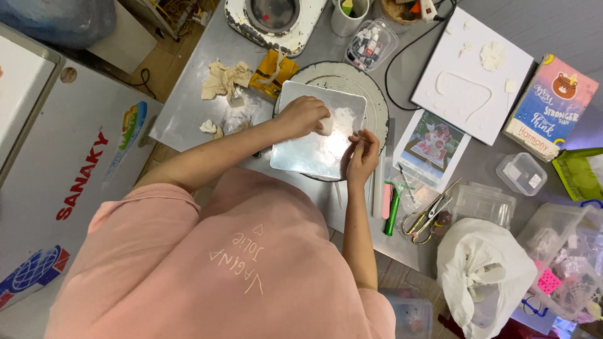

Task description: Kneading and shaping white fondant or sugar paste on a silver square plate at a kitchen station.

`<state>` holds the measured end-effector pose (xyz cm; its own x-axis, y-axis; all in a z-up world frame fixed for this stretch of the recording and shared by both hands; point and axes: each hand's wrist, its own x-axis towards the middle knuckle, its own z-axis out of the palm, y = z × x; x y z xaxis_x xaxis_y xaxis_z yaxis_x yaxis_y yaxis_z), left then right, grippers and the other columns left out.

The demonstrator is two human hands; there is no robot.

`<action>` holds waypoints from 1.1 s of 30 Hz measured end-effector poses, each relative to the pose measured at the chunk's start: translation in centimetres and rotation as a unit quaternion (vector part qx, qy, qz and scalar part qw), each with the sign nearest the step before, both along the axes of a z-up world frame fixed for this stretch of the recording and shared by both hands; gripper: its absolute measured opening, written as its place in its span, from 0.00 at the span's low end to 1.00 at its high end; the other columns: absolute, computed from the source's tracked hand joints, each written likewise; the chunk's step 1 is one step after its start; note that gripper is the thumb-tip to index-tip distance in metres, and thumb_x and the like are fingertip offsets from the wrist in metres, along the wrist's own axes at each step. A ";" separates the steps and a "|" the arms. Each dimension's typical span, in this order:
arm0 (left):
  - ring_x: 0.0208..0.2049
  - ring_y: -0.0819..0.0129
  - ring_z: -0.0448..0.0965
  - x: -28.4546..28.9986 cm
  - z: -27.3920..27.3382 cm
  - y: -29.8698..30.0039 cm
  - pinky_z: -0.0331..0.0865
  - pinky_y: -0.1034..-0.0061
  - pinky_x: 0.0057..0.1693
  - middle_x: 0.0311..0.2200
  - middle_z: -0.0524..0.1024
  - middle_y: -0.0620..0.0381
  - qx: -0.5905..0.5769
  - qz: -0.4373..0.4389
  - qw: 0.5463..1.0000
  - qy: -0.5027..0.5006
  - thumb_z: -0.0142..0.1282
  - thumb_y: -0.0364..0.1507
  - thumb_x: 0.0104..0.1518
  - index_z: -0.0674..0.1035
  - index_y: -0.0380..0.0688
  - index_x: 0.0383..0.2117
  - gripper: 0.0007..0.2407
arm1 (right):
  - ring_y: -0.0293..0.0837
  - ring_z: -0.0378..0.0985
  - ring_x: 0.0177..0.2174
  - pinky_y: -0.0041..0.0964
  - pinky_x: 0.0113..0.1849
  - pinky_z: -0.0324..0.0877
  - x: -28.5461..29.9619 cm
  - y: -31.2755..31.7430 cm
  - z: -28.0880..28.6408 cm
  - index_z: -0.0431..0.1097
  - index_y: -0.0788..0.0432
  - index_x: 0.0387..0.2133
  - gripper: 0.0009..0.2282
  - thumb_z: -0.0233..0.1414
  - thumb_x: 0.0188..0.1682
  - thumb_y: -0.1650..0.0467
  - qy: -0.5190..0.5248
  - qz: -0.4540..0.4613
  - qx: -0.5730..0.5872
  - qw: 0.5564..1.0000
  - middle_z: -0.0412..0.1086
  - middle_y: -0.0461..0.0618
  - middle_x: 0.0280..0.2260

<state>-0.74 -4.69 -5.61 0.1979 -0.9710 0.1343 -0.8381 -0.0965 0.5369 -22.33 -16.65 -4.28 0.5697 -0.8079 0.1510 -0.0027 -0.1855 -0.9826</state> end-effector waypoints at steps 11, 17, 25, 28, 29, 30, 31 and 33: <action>0.48 0.54 0.77 1.9 9.8 -7.1 0.70 0.63 0.51 0.41 0.79 0.53 0.271 0.023 0.960 0.062 0.77 0.42 0.38 0.74 0.42 0.47 0.31 | 0.60 0.75 0.47 0.50 0.49 0.65 2.5 0.6 4.0 0.55 0.67 0.63 0.44 0.71 0.33 0.66 0.173 0.100 -0.291 0.936 0.75 0.61 0.48; 0.60 0.54 0.70 -2.3 7.0 -8.8 0.63 0.58 0.63 0.53 0.73 0.50 -0.052 -0.040 0.998 0.025 0.63 0.38 0.50 0.74 0.45 0.54 0.24 | 0.58 0.74 0.38 0.50 0.45 0.66 3.2 0.5 4.5 0.54 0.65 0.66 0.46 0.72 0.33 0.66 0.275 0.058 -0.174 0.944 0.75 0.58 0.36; 0.67 0.47 0.59 -3.1 5.8 -10.0 0.57 0.52 0.66 0.61 0.67 0.43 -0.111 -0.068 0.991 0.003 0.55 0.40 0.60 0.71 0.41 0.58 0.23 | 0.64 0.59 0.63 0.53 0.64 0.52 3.3 1.6 3.1 0.57 0.69 0.63 0.38 0.67 0.38 0.68 0.194 0.026 -0.110 0.974 0.59 0.66 0.64; 0.68 0.45 0.57 -2.8 5.5 -11.0 0.53 0.50 0.68 0.63 0.64 0.39 -0.082 -0.102 0.991 -0.037 0.53 0.43 0.58 0.71 0.40 0.58 0.25 | 0.67 0.57 0.63 0.53 0.61 0.54 3.4 2.6 3.0 0.57 0.68 0.62 0.39 0.69 0.38 0.66 0.190 0.011 -0.104 0.976 0.59 0.66 0.63; 0.69 0.46 0.57 -2.6 5.5 -11.2 0.52 0.51 0.69 0.64 0.63 0.40 -0.090 -0.122 0.988 -0.033 0.52 0.43 0.58 0.71 0.40 0.59 0.26 | 0.67 0.58 0.63 0.55 0.62 0.52 3.4 2.9 3.1 0.59 0.68 0.62 0.38 0.69 0.39 0.66 0.206 -0.001 -0.085 0.975 0.60 0.66 0.64; 0.70 0.47 0.56 -2.7 5.5 -11.0 0.51 0.51 0.70 0.66 0.63 0.41 -0.099 -0.140 0.985 -0.028 0.51 0.43 0.58 0.71 0.41 0.60 0.26 | 0.67 0.58 0.63 0.56 0.63 0.50 3.2 3.3 3.2 0.61 0.68 0.61 0.36 0.69 0.40 0.66 0.223 -0.012 -0.066 0.972 0.61 0.66 0.65; 0.70 0.47 0.56 -2.8 5.5 -11.3 0.51 0.51 0.70 0.66 0.63 0.41 -0.093 -0.135 0.986 -0.022 0.51 0.43 0.58 0.71 0.41 0.60 0.26 | 0.67 0.58 0.63 0.56 0.63 0.50 3.3 3.3 3.3 0.61 0.68 0.61 0.36 0.69 0.40 0.66 0.228 -0.006 -0.060 0.972 0.61 0.66 0.65; 0.70 0.50 0.56 -3.0 6.0 -11.5 0.52 0.51 0.67 0.65 0.63 0.45 -0.009 -0.135 0.991 -0.006 0.52 0.44 0.55 0.72 0.44 0.57 0.25 | 0.63 0.65 0.60 0.52 0.62 0.58 3.5 3.7 4.2 0.63 0.66 0.60 0.36 0.68 0.39 0.62 0.218 -0.032 0.038 0.975 0.66 0.62 0.60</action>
<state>-3.70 -16.23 0.38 -0.0696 -0.9858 0.1530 -0.8380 0.1409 0.5271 -18.82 -12.99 -0.12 0.5154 -0.8429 -0.1547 -0.4313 -0.0991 -0.8967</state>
